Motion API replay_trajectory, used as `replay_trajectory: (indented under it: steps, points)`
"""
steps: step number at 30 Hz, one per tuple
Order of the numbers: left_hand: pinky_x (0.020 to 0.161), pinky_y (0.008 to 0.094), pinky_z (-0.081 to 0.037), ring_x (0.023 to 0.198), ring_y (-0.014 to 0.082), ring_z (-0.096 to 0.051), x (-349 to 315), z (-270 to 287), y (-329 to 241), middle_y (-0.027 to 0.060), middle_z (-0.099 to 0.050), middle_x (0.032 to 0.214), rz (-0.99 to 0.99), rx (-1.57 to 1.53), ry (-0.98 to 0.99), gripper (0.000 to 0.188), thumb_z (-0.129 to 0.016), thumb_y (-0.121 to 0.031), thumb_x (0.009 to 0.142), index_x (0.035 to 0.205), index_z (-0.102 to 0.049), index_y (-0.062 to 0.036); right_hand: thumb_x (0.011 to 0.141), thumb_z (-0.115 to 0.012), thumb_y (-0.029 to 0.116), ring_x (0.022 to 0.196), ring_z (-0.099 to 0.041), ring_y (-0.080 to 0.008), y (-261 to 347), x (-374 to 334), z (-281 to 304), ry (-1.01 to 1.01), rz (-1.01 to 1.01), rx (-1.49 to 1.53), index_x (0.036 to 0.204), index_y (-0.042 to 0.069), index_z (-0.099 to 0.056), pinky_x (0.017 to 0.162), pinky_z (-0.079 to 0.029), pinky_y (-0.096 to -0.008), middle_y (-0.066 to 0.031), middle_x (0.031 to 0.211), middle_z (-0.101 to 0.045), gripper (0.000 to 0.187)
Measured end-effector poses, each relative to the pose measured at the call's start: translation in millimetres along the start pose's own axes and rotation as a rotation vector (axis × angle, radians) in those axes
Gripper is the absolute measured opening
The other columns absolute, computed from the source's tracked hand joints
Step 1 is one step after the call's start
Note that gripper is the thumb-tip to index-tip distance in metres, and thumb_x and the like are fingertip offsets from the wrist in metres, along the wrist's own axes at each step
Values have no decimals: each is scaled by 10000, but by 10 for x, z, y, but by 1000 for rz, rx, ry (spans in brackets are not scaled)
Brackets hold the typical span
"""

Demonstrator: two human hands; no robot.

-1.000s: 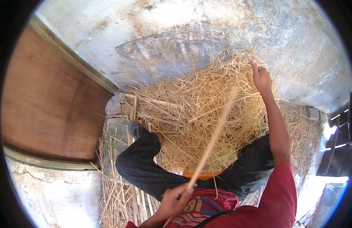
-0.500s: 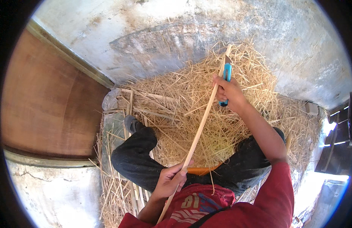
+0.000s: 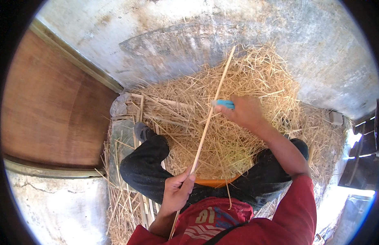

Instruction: The person sits cross-legged on a concrete floor surrounded by straw and uses a small blue knife to peel the outer layer off a long, thin bamboo stick. The person holds the stick with their left hand and scrapes the knife along its length with their right hand, creating a pile of shavings.

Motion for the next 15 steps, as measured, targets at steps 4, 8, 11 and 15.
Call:
replay_trajectory:
  steps: [4, 8, 11, 15]
  points:
    - [476, 176, -309, 541, -1, -377, -39, 49, -16, -76, -445, 621, -15, 56, -39, 361, -526, -138, 954, 1293, -509, -15, 730, -388, 821, 503, -623, -310, 482, -325, -189, 158, 243, -80, 685, 37, -636, 463, -478, -438, -148, 507, -568, 823]
    - [483, 186, -329, 550, 5, -390, -79, 95, 4, -74, -447, 624, -48, 113, -58, 357, -536, -134, 948, 1283, -518, -10, 731, -397, 813, 494, -612, -318, 521, -326, -151, 130, 242, -73, 650, 51, -632, 464, -474, -440, -142, 503, -566, 801]
    - [487, 189, -337, 553, 11, -403, -114, 64, 6, -72, -450, 623, -48, 146, -56, 354, -542, -130, 945, 1277, -523, -8, 716, -407, 820, 498, -611, -322, 59, -68, -98, -21, 86, -32, 651, 54, -628, 471, -473, -441, -143, 503, -565, 800]
    - [489, 188, -339, 552, 13, -405, -131, 103, 20, -68, -449, 620, -82, 109, -81, 352, -545, -115, 941, 1275, -524, -6, 720, -405, 816, 500, -612, -317, 688, -489, -238, 118, 349, -22, 649, 59, -625, 465, -468, -442, -145, 498, -560, 792]
Point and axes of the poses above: each hand's wrist, its own x-axis towards the middle knuckle, its own z-axis out of the back of the hand, y = z × x, the point moved 8 cm from there along x, towards the middle knuckle
